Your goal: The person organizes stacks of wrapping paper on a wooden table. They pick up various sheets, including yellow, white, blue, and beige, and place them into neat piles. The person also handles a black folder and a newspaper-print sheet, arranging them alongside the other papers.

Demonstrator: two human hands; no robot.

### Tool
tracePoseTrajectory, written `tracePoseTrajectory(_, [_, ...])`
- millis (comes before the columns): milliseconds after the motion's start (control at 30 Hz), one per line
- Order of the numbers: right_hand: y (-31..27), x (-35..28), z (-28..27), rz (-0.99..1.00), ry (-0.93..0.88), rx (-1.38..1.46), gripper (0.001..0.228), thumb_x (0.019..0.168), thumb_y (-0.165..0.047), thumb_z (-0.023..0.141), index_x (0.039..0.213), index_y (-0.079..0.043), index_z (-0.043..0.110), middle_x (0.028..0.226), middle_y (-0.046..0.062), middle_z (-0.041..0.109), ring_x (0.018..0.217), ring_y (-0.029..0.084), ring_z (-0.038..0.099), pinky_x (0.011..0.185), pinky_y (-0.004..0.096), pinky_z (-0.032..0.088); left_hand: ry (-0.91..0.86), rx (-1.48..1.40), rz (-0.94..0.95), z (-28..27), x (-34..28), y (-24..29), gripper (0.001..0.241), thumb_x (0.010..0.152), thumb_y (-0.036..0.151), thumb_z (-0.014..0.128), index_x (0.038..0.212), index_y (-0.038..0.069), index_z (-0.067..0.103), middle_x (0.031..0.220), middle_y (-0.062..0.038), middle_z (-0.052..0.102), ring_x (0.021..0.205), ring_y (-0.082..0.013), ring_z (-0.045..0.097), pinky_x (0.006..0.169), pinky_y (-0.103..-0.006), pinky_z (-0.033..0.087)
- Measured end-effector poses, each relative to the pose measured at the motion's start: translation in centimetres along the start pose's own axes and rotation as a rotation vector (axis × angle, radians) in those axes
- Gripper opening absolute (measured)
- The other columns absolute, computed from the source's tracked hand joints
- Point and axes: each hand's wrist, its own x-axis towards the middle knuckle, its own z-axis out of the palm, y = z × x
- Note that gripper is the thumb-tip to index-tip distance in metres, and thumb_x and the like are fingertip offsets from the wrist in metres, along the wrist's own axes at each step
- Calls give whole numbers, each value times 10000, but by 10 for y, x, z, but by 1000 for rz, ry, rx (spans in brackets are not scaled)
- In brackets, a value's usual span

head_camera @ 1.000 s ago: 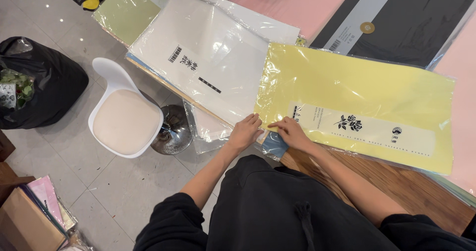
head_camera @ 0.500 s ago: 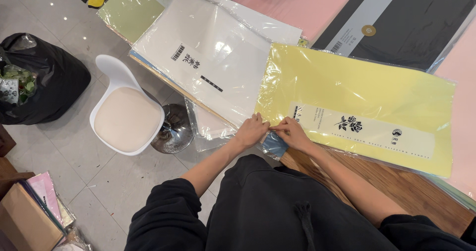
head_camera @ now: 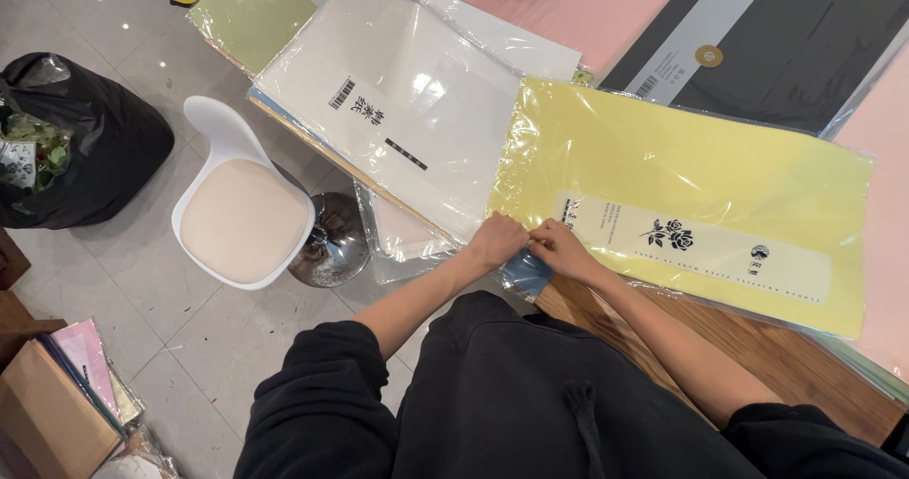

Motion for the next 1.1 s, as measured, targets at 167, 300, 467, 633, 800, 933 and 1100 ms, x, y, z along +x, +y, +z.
tracePoseTrajectory(167, [4,1,0,-7,-5,16,163,932,-233,640,1021,-161,756,961,112,532,942,288,540,850,426,442,-55,-28,0,-3,1,-1,173,902,115,608,805,124,751,755,-116,737,778,-316,746,716,-547,594])
tracePoseTrajectory(300, [2,0,-2,-14,9,37,154,943,-209,633,988,-125,754,937,129,537,932,309,547,832,434,441,-79,-56,21,-11,-1,1,196,906,76,595,798,98,757,750,-118,740,774,-309,751,672,-499,607])
tracePoseTrajectory(467, [0,-3,-2,-6,-11,39,186,946,-204,625,1056,-127,754,947,118,528,951,298,538,824,412,442,-66,-66,16,-9,-5,2,159,875,61,618,788,80,750,736,-124,727,721,-298,741,610,-454,608])
tracePoseTrajectory(633, [-5,-4,-6,-82,12,3,205,902,-176,652,1074,-105,738,961,188,543,957,393,556,859,477,450,-34,-6,-29,-9,-6,2,152,893,82,587,837,84,728,739,-95,718,725,-279,747,575,-422,595])
tracePoseTrajectory(800, [5,0,-3,-85,-6,-14,247,893,-225,656,1110,-134,731,961,160,575,937,359,578,851,461,472,-69,-34,40,-5,2,0,166,872,75,604,753,111,714,692,-78,709,687,-259,735,558,-395,587])
tracePoseTrajectory(933, [11,0,-3,-67,-10,25,257,897,-244,654,1115,-124,719,972,165,570,931,349,569,846,456,469,-55,-33,-19,-6,6,0,155,882,66,593,782,103,706,689,-70,708,689,-255,738,557,-388,586])
tracePoseTrajectory(1100, [13,-1,-5,-22,-22,85,259,917,-226,645,1139,-180,769,979,135,570,953,307,566,848,406,461,-155,-100,-90,-2,3,-16,169,933,132,512,962,132,679,809,-68,738,797,-274,747,665,-441,585])
